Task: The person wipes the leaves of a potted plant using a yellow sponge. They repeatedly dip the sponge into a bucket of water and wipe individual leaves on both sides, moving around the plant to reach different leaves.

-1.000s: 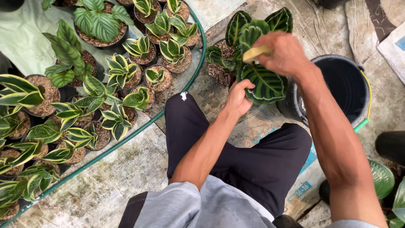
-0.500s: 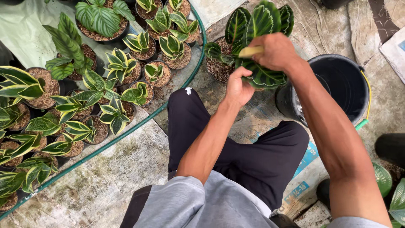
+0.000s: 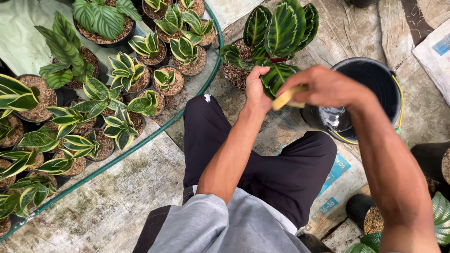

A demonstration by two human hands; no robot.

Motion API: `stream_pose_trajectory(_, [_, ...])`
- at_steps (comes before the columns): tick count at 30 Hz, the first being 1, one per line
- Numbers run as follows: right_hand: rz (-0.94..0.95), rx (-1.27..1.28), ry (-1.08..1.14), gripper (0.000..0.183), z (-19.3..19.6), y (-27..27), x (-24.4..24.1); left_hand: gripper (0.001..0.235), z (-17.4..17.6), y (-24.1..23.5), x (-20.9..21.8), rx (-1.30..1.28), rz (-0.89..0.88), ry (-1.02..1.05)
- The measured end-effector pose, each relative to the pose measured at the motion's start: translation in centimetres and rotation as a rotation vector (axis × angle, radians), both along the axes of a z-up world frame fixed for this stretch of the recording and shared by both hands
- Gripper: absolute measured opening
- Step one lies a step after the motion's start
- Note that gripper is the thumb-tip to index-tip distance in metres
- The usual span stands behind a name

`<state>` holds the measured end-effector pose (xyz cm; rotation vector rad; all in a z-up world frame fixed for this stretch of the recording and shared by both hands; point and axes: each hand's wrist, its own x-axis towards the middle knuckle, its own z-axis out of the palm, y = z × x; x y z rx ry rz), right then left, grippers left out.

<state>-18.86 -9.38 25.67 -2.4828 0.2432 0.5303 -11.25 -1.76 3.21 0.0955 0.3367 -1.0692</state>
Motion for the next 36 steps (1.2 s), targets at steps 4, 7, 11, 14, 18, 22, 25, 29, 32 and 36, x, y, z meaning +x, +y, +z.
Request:
stream_pose_trajectory(4, [-0.162, -0.160, -0.162, 0.035, 0.1, -3.2, 1.9, 0.043, 0.3, 0.3, -0.2, -0.012, 0.017, 0.006])
stream_pose_trajectory(7, [-0.096, -0.231, -0.220, 0.036, -3.6, -3.9, 4.1, 0.048, 1.7, 1.4, -0.4, -0.084, 0.046, 0.012])
stream_pose_trajectory(11, [-0.100, -0.125, -0.206, 0.037, -7.1, -4.5, 4.9, 0.063, 3.6, 2.4, -1.0, -0.047, 0.229, 0.209])
stream_pose_trajectory(14, [-0.186, -0.099, -0.129, 0.038, -7.6, -4.6, 4.8, 0.070, 4.2, 2.3, -2.7, 0.133, 0.197, 0.260])
stream_pose_trajectory(18, [-0.160, -0.110, -0.082, 0.037, -6.7, -4.3, 5.0, 0.074, 4.4, 1.0, -4.6, 0.007, 0.185, 0.230])
stream_pose_trajectory(22, [-0.088, -0.078, -0.155, 0.036, -5.5, -3.5, 3.8, 0.081, 4.2, 0.4, -4.4, -0.071, 0.196, 0.318])
stream_pose_trajectory(25, [-0.014, -0.089, -0.191, 0.040, -3.9, -2.7, 2.5, 0.084, 4.7, 0.9, -3.5, -0.314, 0.216, 0.125])
stream_pose_trajectory(29, [0.081, -0.134, -0.245, 0.042, -1.9, -0.6, 0.8, 0.072, 6.0, 1.5, -2.9, -0.075, 0.201, 0.144])
stream_pose_trajectory(32, [0.075, -0.126, -0.264, 0.039, -0.7, 1.2, -0.6, 0.053, 6.7, 1.6, -2.4, -0.063, 0.221, 0.085])
stream_pose_trajectory(36, [0.040, -0.088, -0.286, 0.036, 0.6, 2.5, -2.4, 0.043, 6.7, 1.9, -2.0, -0.051, 0.188, 0.062])
